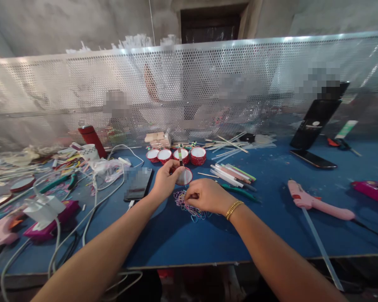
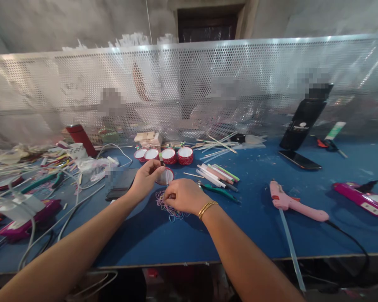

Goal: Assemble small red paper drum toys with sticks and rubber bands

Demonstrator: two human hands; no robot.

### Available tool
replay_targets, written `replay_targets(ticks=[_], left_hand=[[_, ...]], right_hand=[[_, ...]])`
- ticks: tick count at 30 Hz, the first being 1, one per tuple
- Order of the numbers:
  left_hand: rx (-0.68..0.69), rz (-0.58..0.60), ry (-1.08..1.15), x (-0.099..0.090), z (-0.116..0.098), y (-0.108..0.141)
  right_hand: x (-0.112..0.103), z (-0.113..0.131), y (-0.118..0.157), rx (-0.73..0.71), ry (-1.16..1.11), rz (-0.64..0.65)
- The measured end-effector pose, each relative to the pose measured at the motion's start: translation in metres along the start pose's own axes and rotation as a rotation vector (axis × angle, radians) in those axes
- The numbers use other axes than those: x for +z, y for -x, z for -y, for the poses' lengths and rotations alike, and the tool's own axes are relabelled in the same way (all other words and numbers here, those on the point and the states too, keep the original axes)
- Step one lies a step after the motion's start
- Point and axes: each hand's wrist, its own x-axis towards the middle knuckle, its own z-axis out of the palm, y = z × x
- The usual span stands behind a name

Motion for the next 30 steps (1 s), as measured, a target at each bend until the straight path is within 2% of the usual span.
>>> replay_targets(ticks=[3, 6, 11, 15, 18, 22, 30], left_hand=[[0.007, -0.014, 0.002, -0.001, 0.0, -0.001], [0.023, -0.033, 0.023, -0.002, -0.001, -0.002], [0.025, -0.06, 0.069, -0.004, -0.005, -0.003], [0.021, -0.076, 0.093, -0.003, -0.008, -0.002], [0.011, -0.074, 0.128, -0.001, -0.011, 0.0], [-0.005, -0.072, 0.168, 0.001, -0.014, 0.001], [-0.029, -0.094, 0.202, 0.001, -0.015, 0.001]], right_hand=[[-0.001, 0.001, 0.002, 0.0, -0.023, 0.04], [-0.003, 0.002, 0.003, 0.005, 0.008, 0.012], [-0.005, -0.005, 0.0, 0.228, 0.129, -0.23], [0.002, -0.015, -0.004, 0.31, 0.006, -0.382], [0.011, -0.017, -0.007, 0.32, -0.075, -0.394], [0.019, -0.015, -0.011, 0.326, -0.074, -0.39], [0.019, -0.009, -0.01, 0.228, 0.02, -0.381]])
